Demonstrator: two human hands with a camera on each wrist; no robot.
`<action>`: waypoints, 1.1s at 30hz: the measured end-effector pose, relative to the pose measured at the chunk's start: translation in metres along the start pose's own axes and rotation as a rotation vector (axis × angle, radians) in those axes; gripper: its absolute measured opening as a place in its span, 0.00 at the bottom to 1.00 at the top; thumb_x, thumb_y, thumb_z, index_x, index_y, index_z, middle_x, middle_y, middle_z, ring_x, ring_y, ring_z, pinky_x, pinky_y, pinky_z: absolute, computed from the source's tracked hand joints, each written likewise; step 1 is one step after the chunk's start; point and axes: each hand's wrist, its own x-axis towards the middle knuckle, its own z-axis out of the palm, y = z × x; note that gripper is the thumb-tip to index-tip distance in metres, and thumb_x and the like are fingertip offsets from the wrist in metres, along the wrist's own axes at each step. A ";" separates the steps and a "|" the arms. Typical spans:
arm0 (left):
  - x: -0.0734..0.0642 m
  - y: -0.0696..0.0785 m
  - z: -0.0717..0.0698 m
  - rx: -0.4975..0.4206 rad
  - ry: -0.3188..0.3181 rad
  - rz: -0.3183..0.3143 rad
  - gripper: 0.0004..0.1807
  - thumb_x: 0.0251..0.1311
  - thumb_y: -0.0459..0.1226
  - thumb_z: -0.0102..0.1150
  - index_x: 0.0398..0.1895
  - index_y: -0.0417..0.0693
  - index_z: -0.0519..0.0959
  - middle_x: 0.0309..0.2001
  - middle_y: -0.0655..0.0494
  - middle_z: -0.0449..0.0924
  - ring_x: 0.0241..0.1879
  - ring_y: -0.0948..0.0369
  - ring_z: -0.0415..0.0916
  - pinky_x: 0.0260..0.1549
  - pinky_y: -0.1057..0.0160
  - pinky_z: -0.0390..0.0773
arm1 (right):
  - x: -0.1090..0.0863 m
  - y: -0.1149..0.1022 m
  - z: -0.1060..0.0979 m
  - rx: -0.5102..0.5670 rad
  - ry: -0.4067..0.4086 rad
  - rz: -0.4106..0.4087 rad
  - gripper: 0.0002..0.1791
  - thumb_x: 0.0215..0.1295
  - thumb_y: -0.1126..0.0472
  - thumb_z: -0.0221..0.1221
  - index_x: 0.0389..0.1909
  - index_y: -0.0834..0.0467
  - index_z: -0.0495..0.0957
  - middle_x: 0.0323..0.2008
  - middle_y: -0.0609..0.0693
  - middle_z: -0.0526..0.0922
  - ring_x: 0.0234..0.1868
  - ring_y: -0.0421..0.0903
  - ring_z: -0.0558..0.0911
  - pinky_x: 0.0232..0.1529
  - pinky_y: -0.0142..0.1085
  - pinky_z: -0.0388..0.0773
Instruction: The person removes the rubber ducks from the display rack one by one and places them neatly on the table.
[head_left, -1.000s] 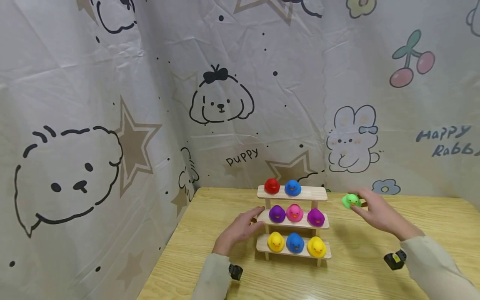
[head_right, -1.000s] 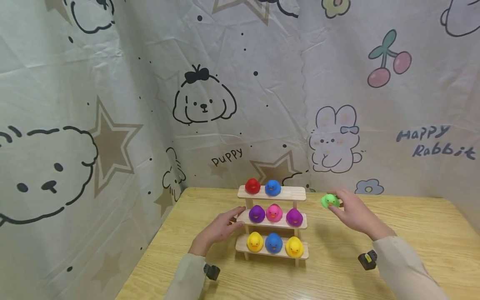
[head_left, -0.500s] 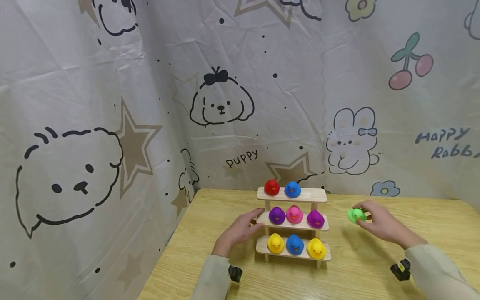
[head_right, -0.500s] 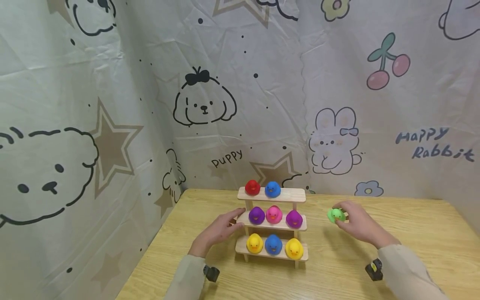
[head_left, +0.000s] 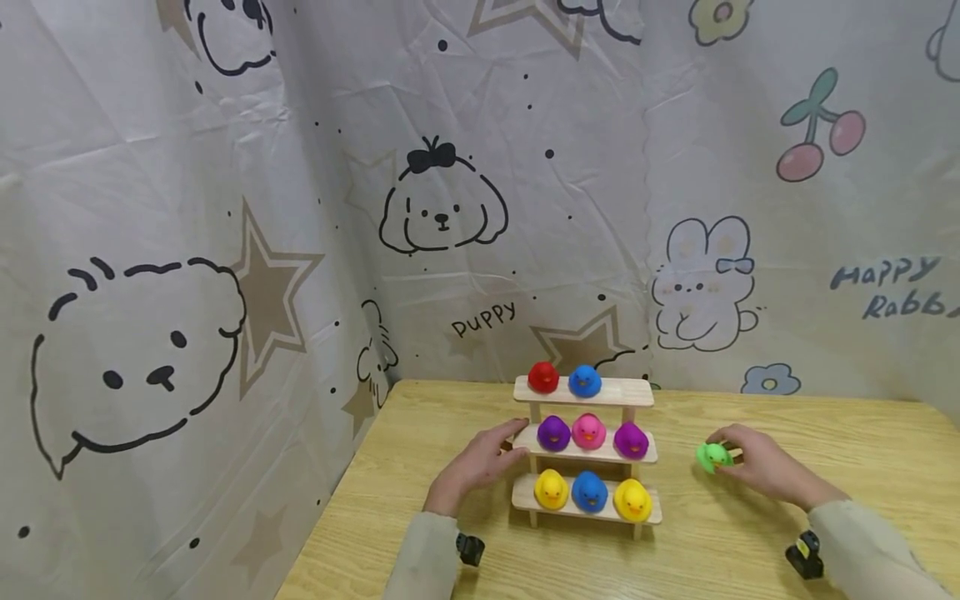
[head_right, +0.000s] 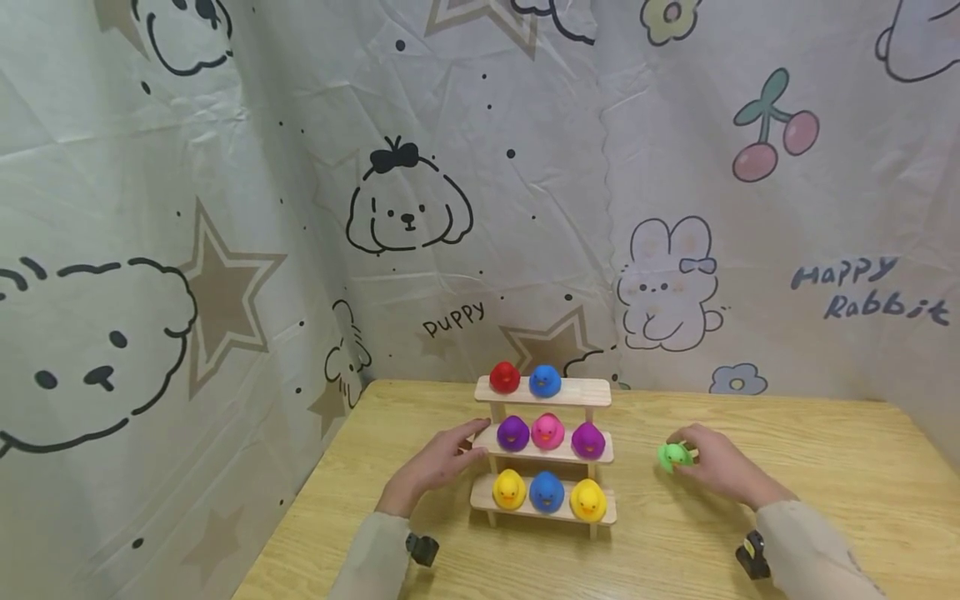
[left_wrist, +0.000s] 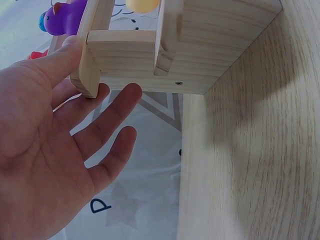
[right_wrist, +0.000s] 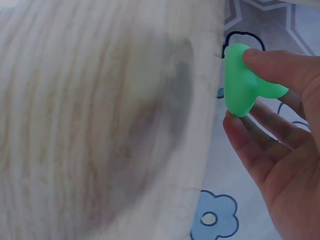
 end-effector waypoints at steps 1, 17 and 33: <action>0.000 0.000 0.000 -0.003 -0.002 -0.003 0.28 0.70 0.47 0.48 0.71 0.51 0.61 0.69 0.51 0.61 0.54 0.55 0.72 0.53 0.59 0.74 | -0.001 0.002 0.001 0.004 -0.006 0.004 0.18 0.50 0.70 0.68 0.43 0.66 0.77 0.42 0.59 0.79 0.43 0.60 0.79 0.38 0.45 0.81; -0.002 0.001 -0.001 -0.003 -0.003 -0.004 0.28 0.69 0.47 0.49 0.70 0.51 0.62 0.68 0.52 0.62 0.52 0.55 0.73 0.51 0.59 0.74 | 0.004 0.021 0.013 -0.032 -0.054 0.069 0.19 0.48 0.70 0.69 0.43 0.68 0.76 0.41 0.59 0.79 0.42 0.60 0.79 0.40 0.51 0.79; -0.001 0.001 -0.002 -0.011 -0.008 -0.008 0.28 0.69 0.48 0.48 0.71 0.52 0.61 0.68 0.53 0.61 0.54 0.55 0.73 0.53 0.58 0.73 | 0.012 0.019 0.019 -0.042 -0.037 0.069 0.19 0.49 0.70 0.68 0.43 0.67 0.75 0.41 0.60 0.79 0.43 0.61 0.79 0.42 0.53 0.77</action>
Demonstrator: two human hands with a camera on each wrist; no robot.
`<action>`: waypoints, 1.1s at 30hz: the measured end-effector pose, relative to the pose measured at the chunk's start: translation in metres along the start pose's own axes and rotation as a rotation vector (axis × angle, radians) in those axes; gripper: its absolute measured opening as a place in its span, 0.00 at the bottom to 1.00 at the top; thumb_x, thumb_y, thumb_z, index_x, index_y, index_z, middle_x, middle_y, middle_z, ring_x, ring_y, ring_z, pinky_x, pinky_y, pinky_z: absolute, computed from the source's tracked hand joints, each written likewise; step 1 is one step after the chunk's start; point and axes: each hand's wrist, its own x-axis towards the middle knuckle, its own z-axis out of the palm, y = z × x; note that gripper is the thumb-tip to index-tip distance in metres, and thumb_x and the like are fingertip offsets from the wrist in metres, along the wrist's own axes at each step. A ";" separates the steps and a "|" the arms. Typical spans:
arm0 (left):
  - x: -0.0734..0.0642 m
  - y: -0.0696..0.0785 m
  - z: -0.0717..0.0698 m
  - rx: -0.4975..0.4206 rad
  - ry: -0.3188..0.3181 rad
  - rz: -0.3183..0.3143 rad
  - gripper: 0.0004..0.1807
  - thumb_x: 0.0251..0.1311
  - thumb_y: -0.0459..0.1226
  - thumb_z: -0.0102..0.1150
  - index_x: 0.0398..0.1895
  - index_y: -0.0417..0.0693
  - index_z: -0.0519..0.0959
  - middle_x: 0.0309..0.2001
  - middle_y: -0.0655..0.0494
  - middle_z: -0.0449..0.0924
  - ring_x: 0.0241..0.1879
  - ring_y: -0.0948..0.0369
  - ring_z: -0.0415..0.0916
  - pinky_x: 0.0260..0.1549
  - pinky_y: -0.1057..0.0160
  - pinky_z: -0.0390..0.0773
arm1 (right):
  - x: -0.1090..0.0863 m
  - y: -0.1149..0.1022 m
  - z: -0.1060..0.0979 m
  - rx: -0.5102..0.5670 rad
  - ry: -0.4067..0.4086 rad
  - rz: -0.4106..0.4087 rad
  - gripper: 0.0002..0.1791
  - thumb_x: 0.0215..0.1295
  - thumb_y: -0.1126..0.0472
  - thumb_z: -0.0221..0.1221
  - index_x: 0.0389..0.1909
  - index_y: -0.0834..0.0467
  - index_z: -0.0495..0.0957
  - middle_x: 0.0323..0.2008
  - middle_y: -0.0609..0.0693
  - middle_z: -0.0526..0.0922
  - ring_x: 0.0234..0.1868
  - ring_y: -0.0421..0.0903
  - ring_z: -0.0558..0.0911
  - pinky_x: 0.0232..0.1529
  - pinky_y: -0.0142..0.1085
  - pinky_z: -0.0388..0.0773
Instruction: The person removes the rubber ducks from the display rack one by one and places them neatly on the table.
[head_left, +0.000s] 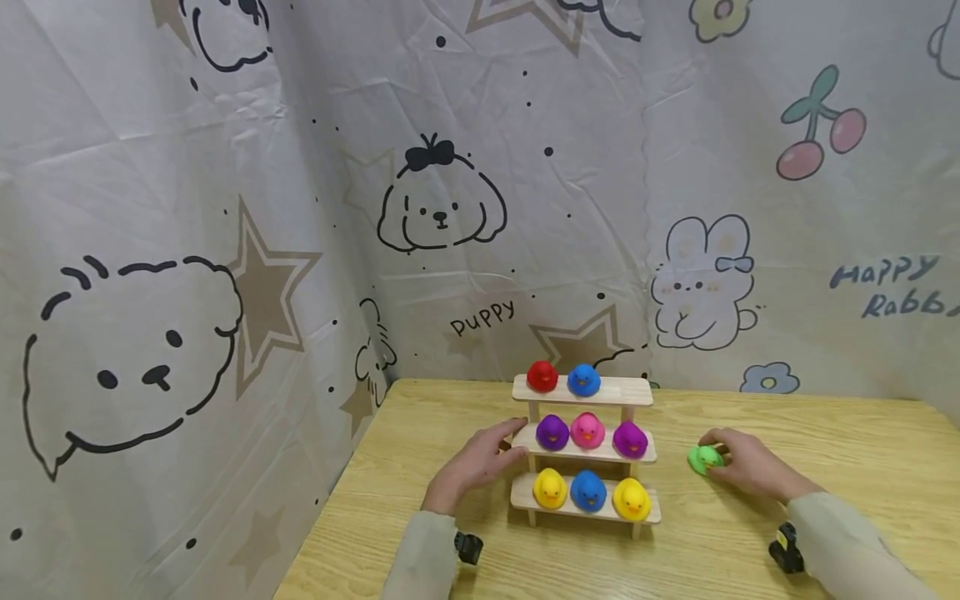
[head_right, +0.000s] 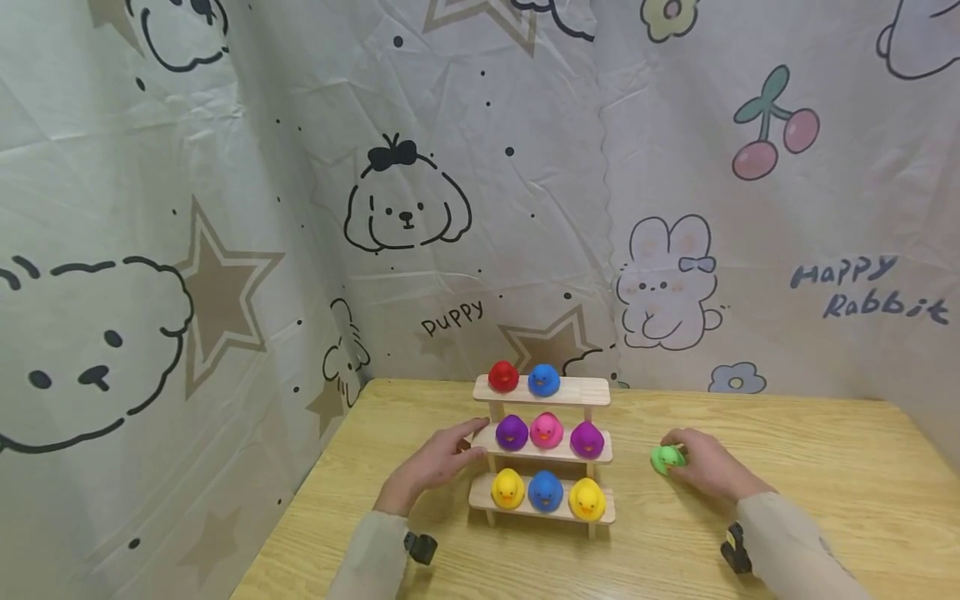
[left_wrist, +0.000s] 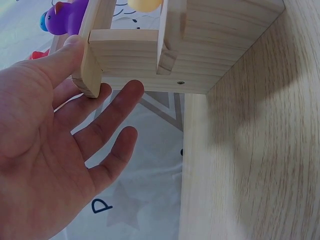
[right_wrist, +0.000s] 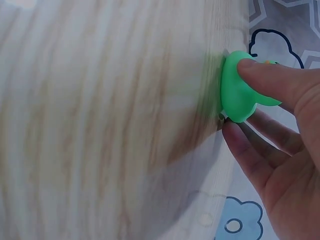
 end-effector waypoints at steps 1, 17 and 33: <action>0.000 0.000 0.000 0.001 -0.001 -0.002 0.28 0.69 0.48 0.48 0.71 0.52 0.61 0.69 0.53 0.61 0.54 0.55 0.72 0.53 0.58 0.73 | 0.001 -0.001 0.001 -0.001 0.001 -0.003 0.19 0.49 0.70 0.68 0.43 0.67 0.76 0.41 0.60 0.79 0.43 0.61 0.79 0.43 0.53 0.77; -0.002 0.000 0.000 0.010 0.004 0.007 0.28 0.69 0.48 0.48 0.71 0.53 0.61 0.69 0.52 0.61 0.52 0.55 0.73 0.51 0.58 0.74 | 0.010 -0.004 0.009 0.038 -0.002 0.029 0.22 0.51 0.68 0.68 0.46 0.68 0.74 0.44 0.62 0.78 0.44 0.61 0.78 0.45 0.54 0.76; -0.001 0.000 -0.001 0.001 -0.003 0.017 0.29 0.69 0.49 0.48 0.71 0.53 0.61 0.68 0.55 0.62 0.51 0.55 0.74 0.51 0.58 0.74 | -0.003 -0.031 -0.006 -0.106 0.100 -0.052 0.28 0.48 0.64 0.71 0.50 0.68 0.74 0.50 0.68 0.75 0.49 0.67 0.74 0.48 0.60 0.71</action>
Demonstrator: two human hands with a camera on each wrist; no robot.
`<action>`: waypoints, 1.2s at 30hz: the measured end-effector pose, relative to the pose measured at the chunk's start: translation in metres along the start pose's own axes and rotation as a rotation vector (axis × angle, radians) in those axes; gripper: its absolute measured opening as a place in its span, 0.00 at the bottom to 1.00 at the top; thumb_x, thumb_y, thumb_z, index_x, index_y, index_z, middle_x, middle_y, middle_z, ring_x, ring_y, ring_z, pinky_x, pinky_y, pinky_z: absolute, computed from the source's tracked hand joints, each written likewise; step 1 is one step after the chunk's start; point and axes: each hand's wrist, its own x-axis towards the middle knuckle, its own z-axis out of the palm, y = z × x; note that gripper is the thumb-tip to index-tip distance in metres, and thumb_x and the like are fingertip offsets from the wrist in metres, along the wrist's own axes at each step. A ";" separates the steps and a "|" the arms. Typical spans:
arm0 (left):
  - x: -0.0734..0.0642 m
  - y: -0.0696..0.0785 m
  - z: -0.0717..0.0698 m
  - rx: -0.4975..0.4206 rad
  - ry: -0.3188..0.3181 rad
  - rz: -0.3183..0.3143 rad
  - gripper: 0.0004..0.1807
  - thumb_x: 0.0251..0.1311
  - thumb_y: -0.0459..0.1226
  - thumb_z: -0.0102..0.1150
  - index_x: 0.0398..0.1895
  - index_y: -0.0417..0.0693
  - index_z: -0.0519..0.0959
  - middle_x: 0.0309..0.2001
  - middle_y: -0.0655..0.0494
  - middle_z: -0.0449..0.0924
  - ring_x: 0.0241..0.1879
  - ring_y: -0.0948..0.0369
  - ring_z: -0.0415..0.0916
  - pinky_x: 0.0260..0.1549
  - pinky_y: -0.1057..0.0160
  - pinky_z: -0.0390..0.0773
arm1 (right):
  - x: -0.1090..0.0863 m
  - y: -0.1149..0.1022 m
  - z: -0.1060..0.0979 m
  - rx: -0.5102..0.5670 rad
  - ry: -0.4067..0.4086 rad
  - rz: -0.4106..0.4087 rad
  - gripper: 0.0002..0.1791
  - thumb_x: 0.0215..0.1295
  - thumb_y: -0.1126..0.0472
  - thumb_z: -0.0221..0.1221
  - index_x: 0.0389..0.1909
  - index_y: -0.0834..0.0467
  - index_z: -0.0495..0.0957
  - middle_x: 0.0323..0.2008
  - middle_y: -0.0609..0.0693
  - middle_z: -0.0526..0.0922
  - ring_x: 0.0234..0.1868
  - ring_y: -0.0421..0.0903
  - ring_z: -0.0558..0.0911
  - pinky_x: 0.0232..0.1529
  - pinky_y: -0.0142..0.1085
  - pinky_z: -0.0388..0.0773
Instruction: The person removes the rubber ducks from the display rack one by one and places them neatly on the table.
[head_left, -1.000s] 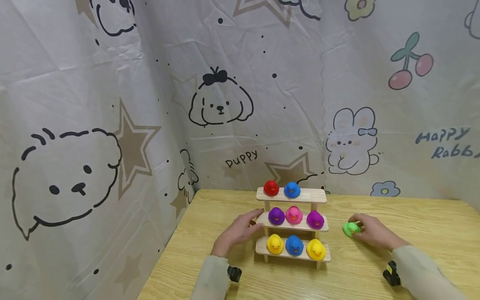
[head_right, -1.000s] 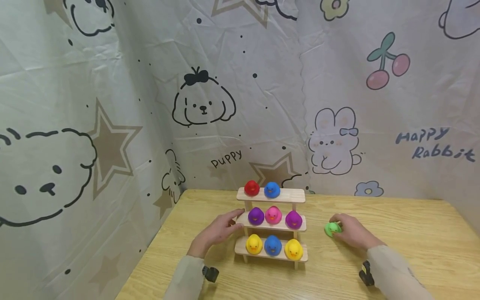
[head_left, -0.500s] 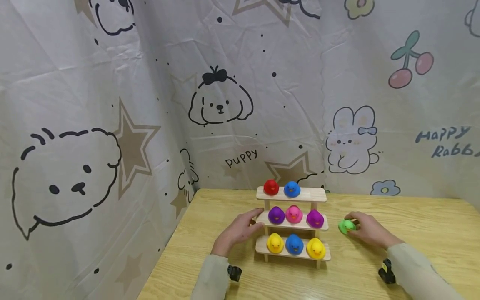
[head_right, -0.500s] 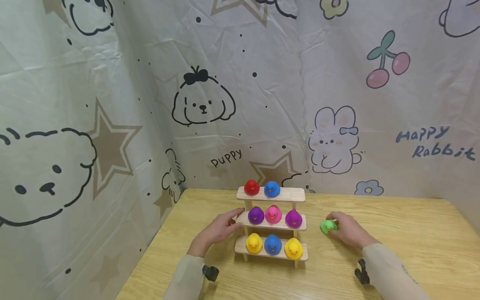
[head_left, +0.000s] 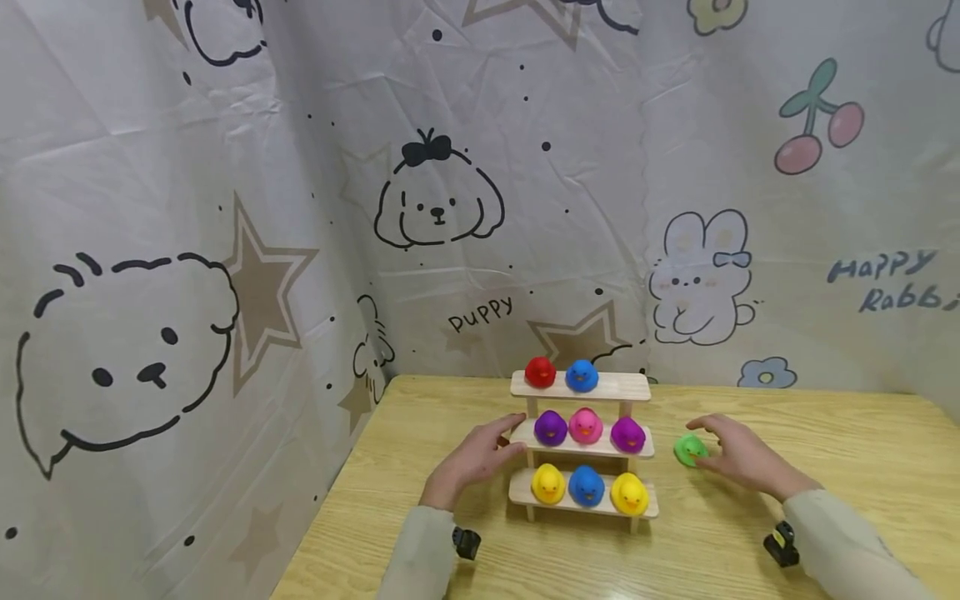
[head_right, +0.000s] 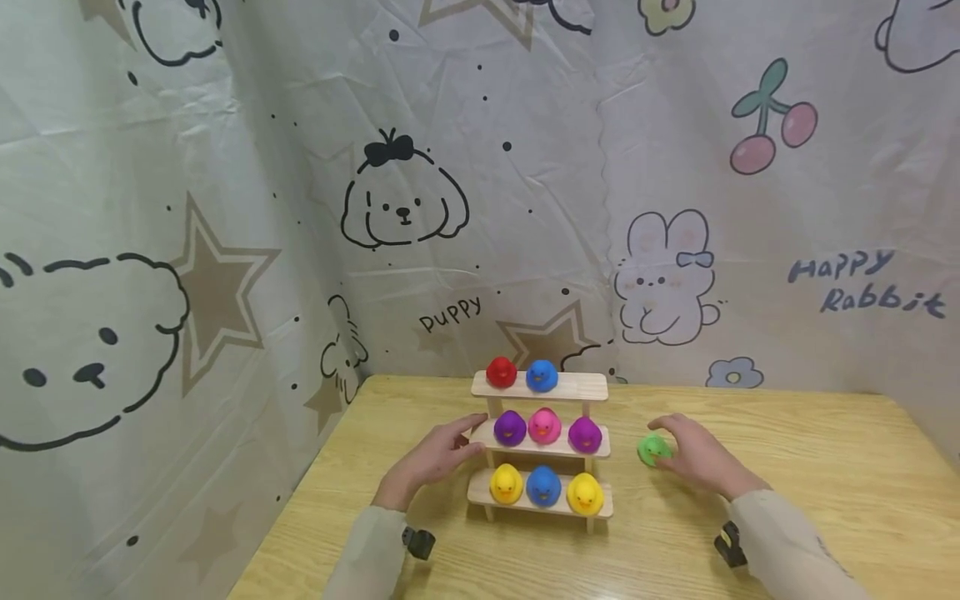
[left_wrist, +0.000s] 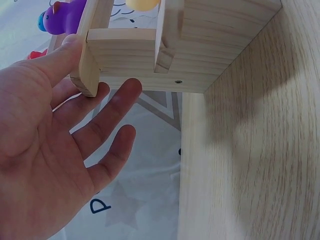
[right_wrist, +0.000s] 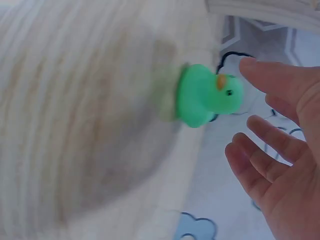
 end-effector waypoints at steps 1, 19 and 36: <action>0.000 0.000 0.000 -0.002 0.000 0.001 0.29 0.69 0.49 0.48 0.71 0.53 0.61 0.68 0.54 0.63 0.51 0.55 0.74 0.51 0.58 0.74 | 0.000 -0.002 -0.002 -0.007 0.008 -0.009 0.27 0.48 0.64 0.71 0.50 0.67 0.74 0.50 0.68 0.75 0.49 0.67 0.74 0.48 0.60 0.72; 0.000 0.001 -0.002 -0.014 0.000 0.008 0.29 0.69 0.48 0.49 0.70 0.51 0.62 0.67 0.54 0.63 0.50 0.56 0.74 0.50 0.58 0.75 | -0.004 -0.048 -0.024 -0.025 0.056 -0.136 0.26 0.51 0.61 0.70 0.51 0.65 0.75 0.48 0.60 0.79 0.48 0.60 0.77 0.46 0.55 0.76; 0.001 -0.002 -0.001 -0.016 0.003 0.008 0.29 0.68 0.48 0.50 0.70 0.54 0.62 0.67 0.56 0.64 0.50 0.56 0.74 0.49 0.59 0.75 | 0.003 -0.084 -0.018 -0.030 0.073 -0.198 0.27 0.51 0.59 0.70 0.53 0.62 0.76 0.48 0.56 0.79 0.48 0.55 0.78 0.47 0.52 0.76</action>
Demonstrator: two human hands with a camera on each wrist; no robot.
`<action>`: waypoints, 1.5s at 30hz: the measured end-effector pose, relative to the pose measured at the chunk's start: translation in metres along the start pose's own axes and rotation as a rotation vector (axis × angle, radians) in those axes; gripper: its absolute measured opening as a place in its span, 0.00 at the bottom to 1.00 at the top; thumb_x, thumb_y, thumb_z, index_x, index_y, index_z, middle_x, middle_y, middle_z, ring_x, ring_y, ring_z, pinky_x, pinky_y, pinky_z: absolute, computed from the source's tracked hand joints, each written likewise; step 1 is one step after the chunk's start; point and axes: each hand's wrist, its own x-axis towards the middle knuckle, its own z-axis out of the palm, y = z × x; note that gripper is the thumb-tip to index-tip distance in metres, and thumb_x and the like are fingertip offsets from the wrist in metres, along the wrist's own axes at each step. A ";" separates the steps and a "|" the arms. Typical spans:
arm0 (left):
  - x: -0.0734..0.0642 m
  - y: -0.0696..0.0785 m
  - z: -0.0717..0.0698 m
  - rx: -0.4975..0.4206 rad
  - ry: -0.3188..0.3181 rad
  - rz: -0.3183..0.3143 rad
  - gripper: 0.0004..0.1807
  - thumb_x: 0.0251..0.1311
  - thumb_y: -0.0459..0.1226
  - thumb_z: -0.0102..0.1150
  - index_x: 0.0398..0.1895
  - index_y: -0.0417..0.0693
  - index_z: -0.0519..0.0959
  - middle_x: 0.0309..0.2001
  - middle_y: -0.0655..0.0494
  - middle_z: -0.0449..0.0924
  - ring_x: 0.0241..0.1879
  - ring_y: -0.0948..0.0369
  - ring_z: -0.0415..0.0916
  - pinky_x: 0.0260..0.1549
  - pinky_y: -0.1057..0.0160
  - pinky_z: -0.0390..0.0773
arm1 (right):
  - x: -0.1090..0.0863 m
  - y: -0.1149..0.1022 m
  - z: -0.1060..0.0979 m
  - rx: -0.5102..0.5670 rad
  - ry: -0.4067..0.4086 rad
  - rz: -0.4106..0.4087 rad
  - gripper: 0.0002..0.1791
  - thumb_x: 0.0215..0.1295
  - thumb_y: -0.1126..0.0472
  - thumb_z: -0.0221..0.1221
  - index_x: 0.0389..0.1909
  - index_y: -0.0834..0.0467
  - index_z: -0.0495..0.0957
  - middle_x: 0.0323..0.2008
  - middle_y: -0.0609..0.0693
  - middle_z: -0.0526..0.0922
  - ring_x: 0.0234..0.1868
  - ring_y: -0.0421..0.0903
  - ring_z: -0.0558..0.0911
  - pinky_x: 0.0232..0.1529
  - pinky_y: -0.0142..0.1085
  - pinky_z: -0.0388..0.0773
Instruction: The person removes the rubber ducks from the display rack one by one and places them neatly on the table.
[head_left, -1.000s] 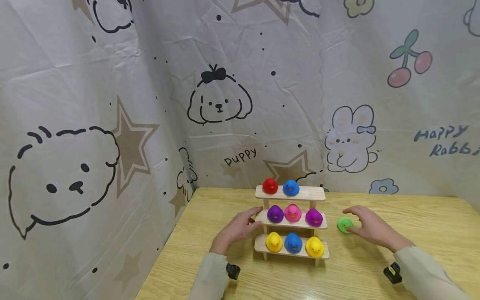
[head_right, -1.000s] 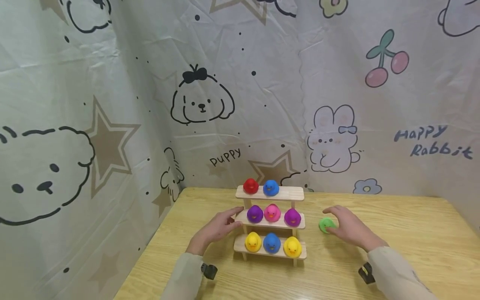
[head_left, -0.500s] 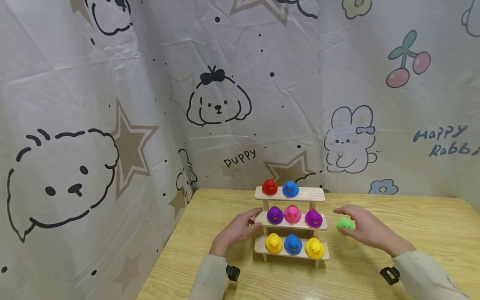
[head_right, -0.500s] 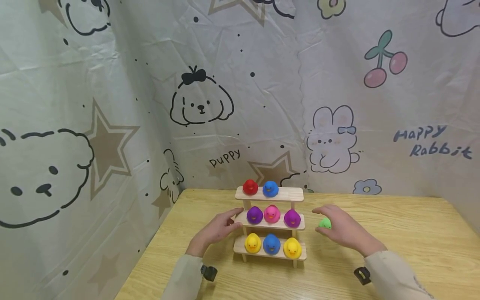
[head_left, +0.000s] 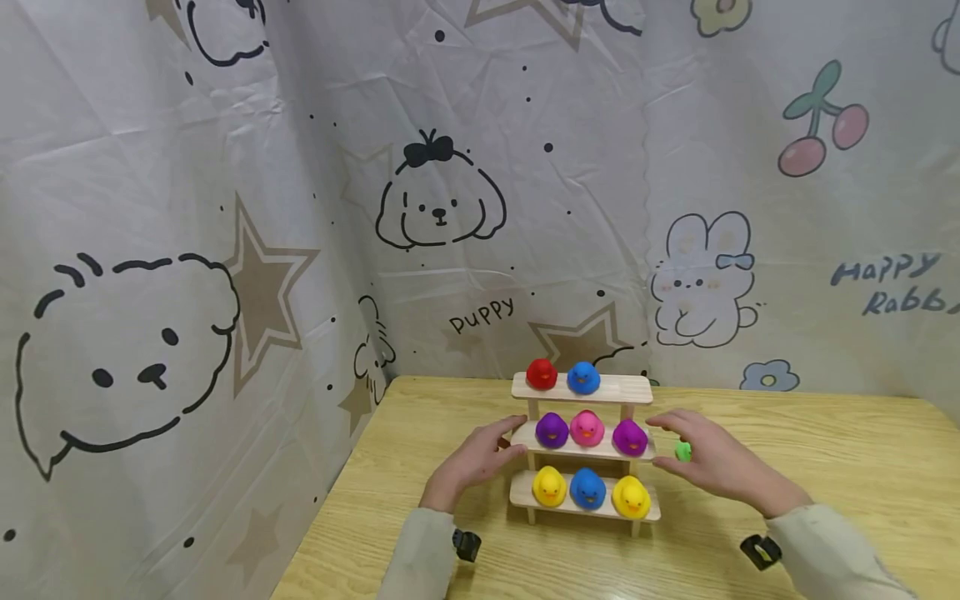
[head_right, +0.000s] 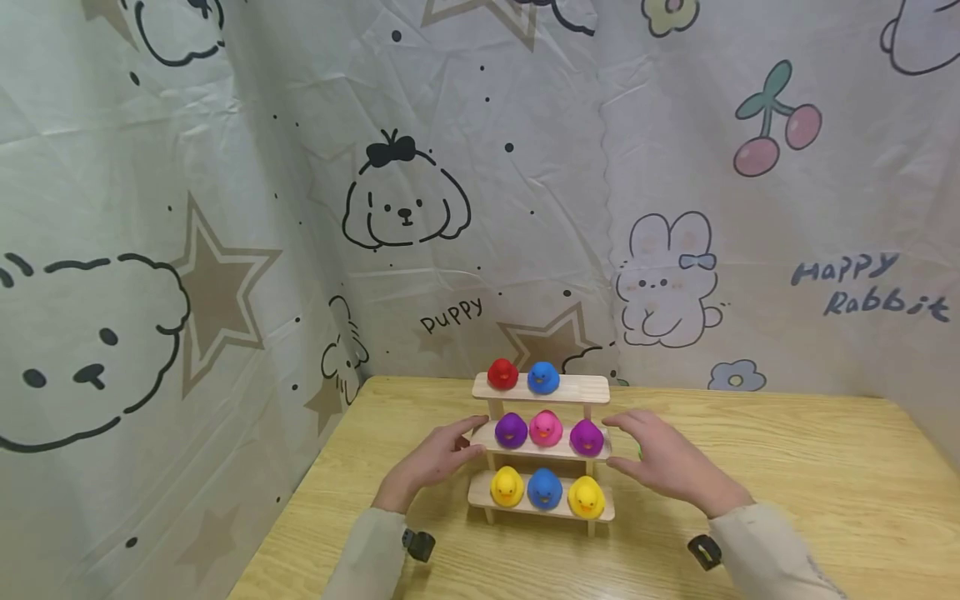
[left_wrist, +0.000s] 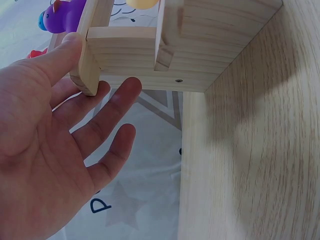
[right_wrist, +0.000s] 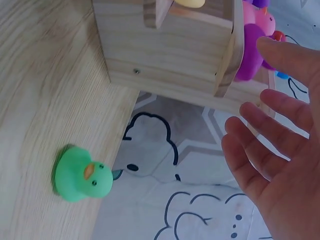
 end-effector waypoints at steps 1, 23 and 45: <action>0.000 0.000 0.000 0.000 0.000 0.000 0.29 0.68 0.48 0.50 0.70 0.54 0.62 0.67 0.56 0.64 0.50 0.56 0.74 0.49 0.59 0.75 | 0.001 -0.001 0.001 0.001 0.003 -0.003 0.27 0.51 0.59 0.70 0.53 0.62 0.76 0.48 0.55 0.79 0.48 0.55 0.78 0.46 0.51 0.77; 0.001 0.001 0.001 -0.005 0.003 -0.007 0.29 0.68 0.48 0.50 0.70 0.52 0.62 0.67 0.55 0.64 0.51 0.56 0.74 0.50 0.58 0.75 | 0.014 -0.014 0.027 -0.011 0.119 -0.006 0.22 0.50 0.56 0.71 0.45 0.59 0.78 0.42 0.51 0.78 0.42 0.49 0.78 0.41 0.45 0.80; -0.002 0.001 0.003 -0.009 0.011 -0.014 0.29 0.68 0.49 0.48 0.70 0.54 0.62 0.68 0.54 0.62 0.50 0.56 0.73 0.51 0.58 0.74 | 0.003 -0.013 0.021 0.014 0.160 0.004 0.17 0.55 0.56 0.68 0.44 0.56 0.79 0.42 0.50 0.78 0.43 0.51 0.79 0.42 0.48 0.79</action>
